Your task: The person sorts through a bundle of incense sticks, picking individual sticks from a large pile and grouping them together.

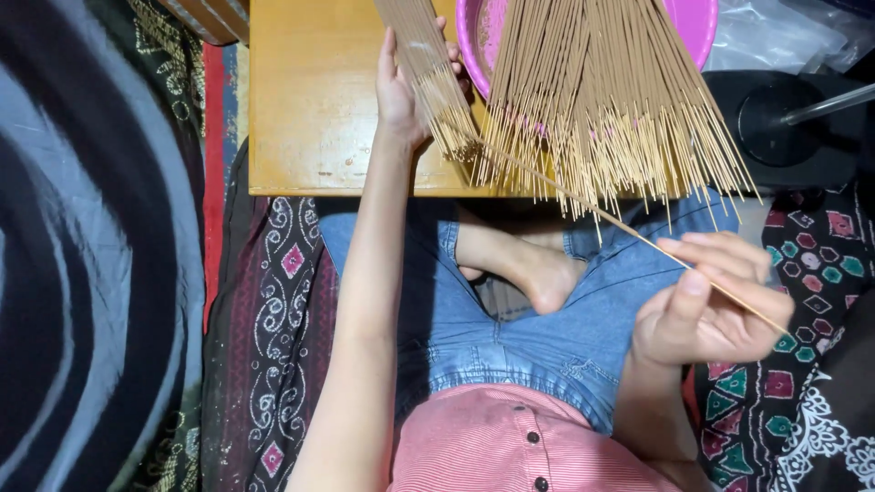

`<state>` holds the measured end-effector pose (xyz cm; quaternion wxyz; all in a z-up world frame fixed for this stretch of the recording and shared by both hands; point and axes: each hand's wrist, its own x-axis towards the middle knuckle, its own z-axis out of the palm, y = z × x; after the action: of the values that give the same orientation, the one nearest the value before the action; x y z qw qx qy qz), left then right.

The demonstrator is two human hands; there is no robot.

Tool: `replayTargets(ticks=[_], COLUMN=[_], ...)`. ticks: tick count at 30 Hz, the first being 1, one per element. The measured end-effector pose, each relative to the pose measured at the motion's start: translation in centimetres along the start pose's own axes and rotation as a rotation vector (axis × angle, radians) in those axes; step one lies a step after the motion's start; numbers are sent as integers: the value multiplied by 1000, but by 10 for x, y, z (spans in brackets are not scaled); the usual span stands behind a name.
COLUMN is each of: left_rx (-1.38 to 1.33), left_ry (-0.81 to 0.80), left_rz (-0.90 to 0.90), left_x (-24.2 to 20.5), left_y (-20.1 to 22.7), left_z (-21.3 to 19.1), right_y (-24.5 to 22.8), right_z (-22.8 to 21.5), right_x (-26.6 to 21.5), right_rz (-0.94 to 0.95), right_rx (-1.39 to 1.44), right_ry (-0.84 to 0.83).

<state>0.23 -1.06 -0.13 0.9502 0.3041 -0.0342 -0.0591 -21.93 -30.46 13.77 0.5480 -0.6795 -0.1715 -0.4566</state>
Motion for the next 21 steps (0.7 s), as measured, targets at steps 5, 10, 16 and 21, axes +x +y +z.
replayTargets(ticks=[5,10,16,21], left_rx=[2,-28,-102,-125], left_ry=[14,29,42,101], left_rz=[20,15,-14,-109], left_x=[-2,-5,-12,0], left_y=[-2,6,11,1], left_z=[-1,17,28,-1], right_y=[-3,-12,-1,-1], right_z=[19,35,65,96], right_x=[-29,-58,-60,-38], right_rz=[-138,-126,-148,-92], right_rx=[-23,-173,-190,-82], right_ry=[-79,-216,-365,-266])
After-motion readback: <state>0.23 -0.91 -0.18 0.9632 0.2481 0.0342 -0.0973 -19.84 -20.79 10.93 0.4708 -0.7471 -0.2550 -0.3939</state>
